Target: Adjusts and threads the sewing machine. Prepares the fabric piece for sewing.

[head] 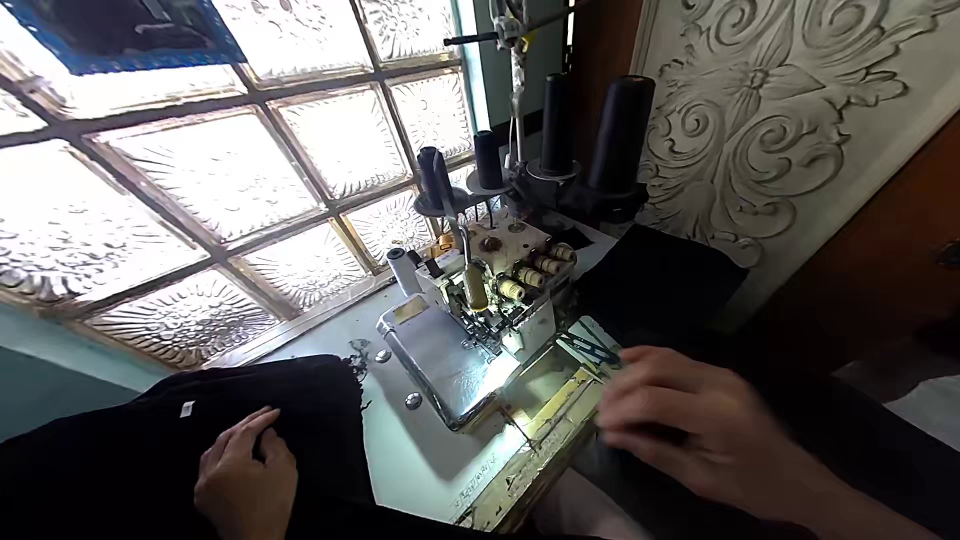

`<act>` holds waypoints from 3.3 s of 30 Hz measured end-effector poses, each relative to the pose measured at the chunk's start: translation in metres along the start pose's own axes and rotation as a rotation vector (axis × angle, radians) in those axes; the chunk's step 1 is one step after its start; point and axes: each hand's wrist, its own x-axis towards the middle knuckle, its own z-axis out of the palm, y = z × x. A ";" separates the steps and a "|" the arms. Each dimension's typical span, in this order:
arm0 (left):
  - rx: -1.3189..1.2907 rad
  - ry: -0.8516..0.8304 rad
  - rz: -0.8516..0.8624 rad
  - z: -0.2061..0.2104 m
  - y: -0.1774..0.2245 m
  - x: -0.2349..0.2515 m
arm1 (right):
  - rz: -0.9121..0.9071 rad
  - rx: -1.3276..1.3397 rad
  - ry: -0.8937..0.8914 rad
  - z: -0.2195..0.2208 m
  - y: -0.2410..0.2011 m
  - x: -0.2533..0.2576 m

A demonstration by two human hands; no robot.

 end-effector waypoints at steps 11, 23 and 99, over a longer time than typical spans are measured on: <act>-0.330 -0.386 0.058 0.041 0.194 0.153 | -0.031 -0.431 -0.054 0.120 0.090 0.026; -0.380 -0.708 -0.302 0.118 0.179 0.193 | 0.109 -0.469 0.010 0.134 0.084 0.040; -0.518 -0.536 -0.288 0.137 0.162 0.189 | 0.114 -0.407 0.076 0.156 0.120 -0.074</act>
